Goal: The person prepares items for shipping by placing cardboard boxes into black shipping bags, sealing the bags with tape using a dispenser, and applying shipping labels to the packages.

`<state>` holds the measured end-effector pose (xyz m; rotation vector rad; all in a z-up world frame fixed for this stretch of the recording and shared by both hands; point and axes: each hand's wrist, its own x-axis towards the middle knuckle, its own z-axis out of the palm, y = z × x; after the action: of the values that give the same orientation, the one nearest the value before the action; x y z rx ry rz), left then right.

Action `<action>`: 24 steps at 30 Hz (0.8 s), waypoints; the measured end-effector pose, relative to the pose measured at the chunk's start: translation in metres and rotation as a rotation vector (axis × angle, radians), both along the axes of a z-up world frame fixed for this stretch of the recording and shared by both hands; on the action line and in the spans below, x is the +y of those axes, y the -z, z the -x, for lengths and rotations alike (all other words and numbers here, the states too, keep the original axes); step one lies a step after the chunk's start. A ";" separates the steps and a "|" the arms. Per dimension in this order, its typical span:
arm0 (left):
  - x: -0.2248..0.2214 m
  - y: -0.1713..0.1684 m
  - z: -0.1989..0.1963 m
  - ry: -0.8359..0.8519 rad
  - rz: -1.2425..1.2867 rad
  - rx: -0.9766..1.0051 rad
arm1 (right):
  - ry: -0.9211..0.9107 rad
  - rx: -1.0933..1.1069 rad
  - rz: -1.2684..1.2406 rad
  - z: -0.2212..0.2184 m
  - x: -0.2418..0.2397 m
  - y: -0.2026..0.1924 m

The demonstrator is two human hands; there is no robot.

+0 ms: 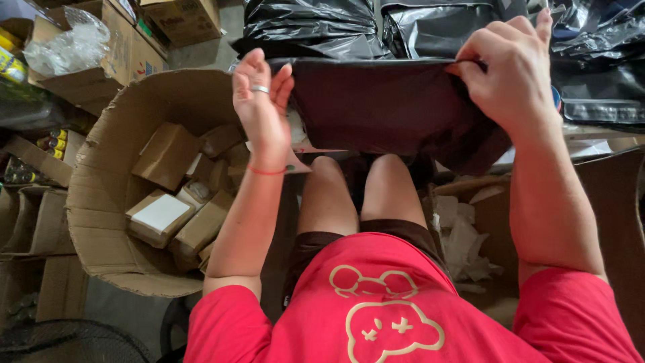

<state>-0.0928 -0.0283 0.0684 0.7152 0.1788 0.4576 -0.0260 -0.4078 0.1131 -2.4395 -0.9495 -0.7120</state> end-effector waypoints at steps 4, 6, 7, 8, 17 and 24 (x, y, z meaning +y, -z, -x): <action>-0.023 -0.052 0.030 -0.695 -1.716 -0.295 | 0.000 0.005 -0.001 -0.002 -0.004 0.004; -0.028 -0.068 0.023 -0.728 -1.889 -0.379 | -0.013 -0.063 0.023 -0.003 -0.002 -0.001; -0.028 -0.070 0.018 -0.763 -2.062 -0.456 | -0.021 -0.086 0.033 -0.002 0.001 -0.006; -0.025 -0.070 0.008 -0.767 -2.060 -0.453 | -0.020 -0.092 0.036 0.001 0.003 -0.011; 0.008 -0.054 -0.022 -0.563 -1.870 -0.168 | 0.081 -0.010 0.189 -0.010 -0.039 0.010; 0.013 -0.065 -0.017 -0.376 -2.042 -0.389 | 0.022 -0.037 0.136 0.001 -0.035 -0.011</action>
<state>-0.0763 -0.0149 0.1333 2.5652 -0.6822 1.0961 -0.0265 -0.4426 0.1245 -2.5659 -1.0172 -0.7238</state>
